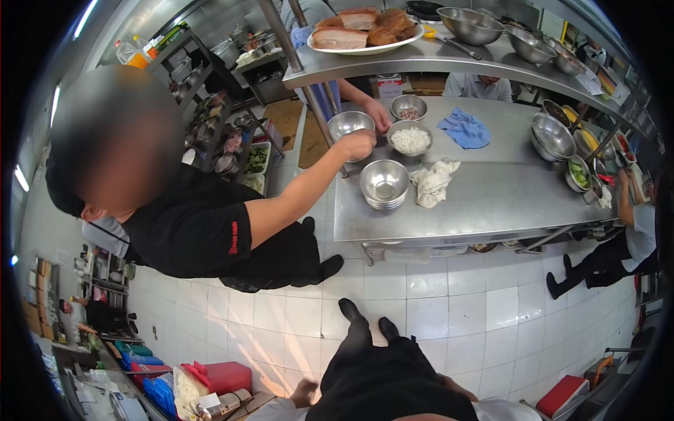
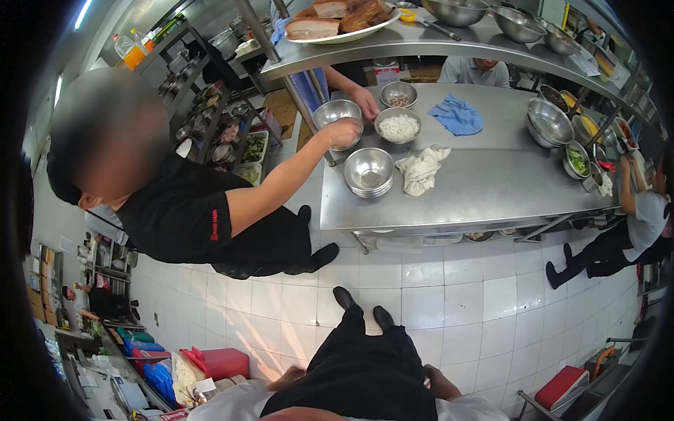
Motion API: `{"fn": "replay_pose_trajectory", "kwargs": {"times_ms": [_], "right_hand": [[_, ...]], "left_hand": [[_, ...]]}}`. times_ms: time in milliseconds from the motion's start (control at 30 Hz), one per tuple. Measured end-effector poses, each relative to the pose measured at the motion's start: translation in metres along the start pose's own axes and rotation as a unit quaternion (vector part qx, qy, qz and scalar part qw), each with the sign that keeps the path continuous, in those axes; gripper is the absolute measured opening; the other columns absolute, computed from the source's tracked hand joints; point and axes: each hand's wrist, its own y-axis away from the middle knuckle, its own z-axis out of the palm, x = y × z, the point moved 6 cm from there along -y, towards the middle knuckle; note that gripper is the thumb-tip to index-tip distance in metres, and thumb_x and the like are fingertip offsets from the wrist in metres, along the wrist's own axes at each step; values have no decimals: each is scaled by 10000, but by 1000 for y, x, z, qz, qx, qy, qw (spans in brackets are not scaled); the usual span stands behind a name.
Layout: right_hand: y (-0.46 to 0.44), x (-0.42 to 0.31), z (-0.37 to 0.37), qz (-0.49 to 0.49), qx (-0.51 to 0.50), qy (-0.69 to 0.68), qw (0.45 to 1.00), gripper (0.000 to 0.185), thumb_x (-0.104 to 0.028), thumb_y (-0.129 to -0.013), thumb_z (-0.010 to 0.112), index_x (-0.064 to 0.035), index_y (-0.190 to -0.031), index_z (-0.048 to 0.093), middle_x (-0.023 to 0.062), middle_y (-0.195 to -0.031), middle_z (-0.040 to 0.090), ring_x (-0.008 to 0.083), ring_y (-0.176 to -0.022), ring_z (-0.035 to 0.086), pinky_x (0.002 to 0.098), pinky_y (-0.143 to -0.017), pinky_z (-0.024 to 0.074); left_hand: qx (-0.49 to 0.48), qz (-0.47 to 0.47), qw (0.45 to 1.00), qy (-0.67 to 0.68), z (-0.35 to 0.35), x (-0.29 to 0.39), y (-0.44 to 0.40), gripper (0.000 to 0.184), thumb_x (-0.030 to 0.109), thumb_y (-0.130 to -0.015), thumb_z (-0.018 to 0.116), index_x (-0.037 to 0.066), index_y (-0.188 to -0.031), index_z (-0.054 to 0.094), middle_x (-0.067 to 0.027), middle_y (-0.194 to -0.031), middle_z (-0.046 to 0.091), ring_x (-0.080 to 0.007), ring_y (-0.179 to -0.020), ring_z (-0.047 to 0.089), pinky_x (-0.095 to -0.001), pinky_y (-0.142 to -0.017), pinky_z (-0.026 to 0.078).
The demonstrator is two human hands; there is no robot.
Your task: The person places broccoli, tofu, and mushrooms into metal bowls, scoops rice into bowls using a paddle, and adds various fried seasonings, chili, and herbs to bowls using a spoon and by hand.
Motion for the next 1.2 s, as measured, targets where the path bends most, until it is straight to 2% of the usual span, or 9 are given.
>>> {"fn": "replay_pose_trajectory", "kwargs": {"times_ms": [133,200,433,500,567,667,967,1100,1200], "right_hand": [[-27,-65,-29,17,61,-4,998,354,-340,-863,643,-4,-922,736,203,-884,723,311,-818,711,443,-762,561],[-35,-129,-68,9,101,-41,994,422,-362,-930,532,0,-834,729,175,-821,729,293,-717,710,424,-654,558],[18,-263,-152,-51,115,-172,977,445,-305,-1010,479,59,-847,677,179,-720,696,298,-556,669,404,-584,572],[-17,-210,-133,-462,284,290,788,335,-268,-930,543,4,-809,698,155,-701,695,282,-559,665,419,-631,574],[-31,-101,-94,-46,237,138,961,377,-335,-893,526,-73,-691,707,132,-651,679,276,-620,687,433,-689,564],[13,2,4,-109,108,313,937,450,-424,-917,536,-25,-978,736,187,-958,718,312,-954,691,461,-910,513],[20,0,-19,-25,84,104,991,389,-298,-760,681,-55,-1060,725,170,-839,704,329,-840,693,484,-773,529],[-126,-38,-88,-295,130,510,797,443,-242,-689,745,-68,-1096,720,163,-786,697,337,-790,694,494,-712,536],[-110,-212,-221,-212,246,280,904,549,-170,-645,726,-70,-1183,670,159,-732,693,309,-661,686,449,-631,551]], "left_hand": [[-268,-405,865,-122,34,-33,47,308,302,-795,769,40,-765,609,-71,-685,662,-224,-658,679,-380,-594,499],[-98,-198,968,117,26,-30,16,390,398,-864,690,28,-751,634,-60,-657,671,-223,-595,680,-374,-565,535],[-87,-119,940,-307,-5,125,-248,539,526,-921,519,17,-917,696,-235,-979,698,-409,-959,664,-508,-846,521],[-68,-58,972,-217,-19,212,-292,470,495,-923,561,42,-872,676,-225,-885,693,-392,-867,667,-497,-764,514],[-65,78,954,-281,-22,253,-335,411,453,-917,611,53,-850,673,-203,-805,686,-376,-803,668,-464,-720,513],[-44,77,982,-165,-49,308,-368,432,429,-927,643,22,-783,633,-154,-704,650,-273,-659,621,-412,-631,480],[130,-181,973,-58,-79,99,-285,496,503,-867,582,34,-786,723,-193,-830,705,-360,-827,672,-455,-776,504],[-51,-419,891,-168,-15,-7,-132,547,529,-898,496,42,-887,744,-214,-909,719,-384,-929,680,-461,-894,504],[-127,-295,922,-216,44,-65,-46,517,496,-937,520,50,-755,707,-226,-770,684,-358,-740,697,-474,-713,531]]}}
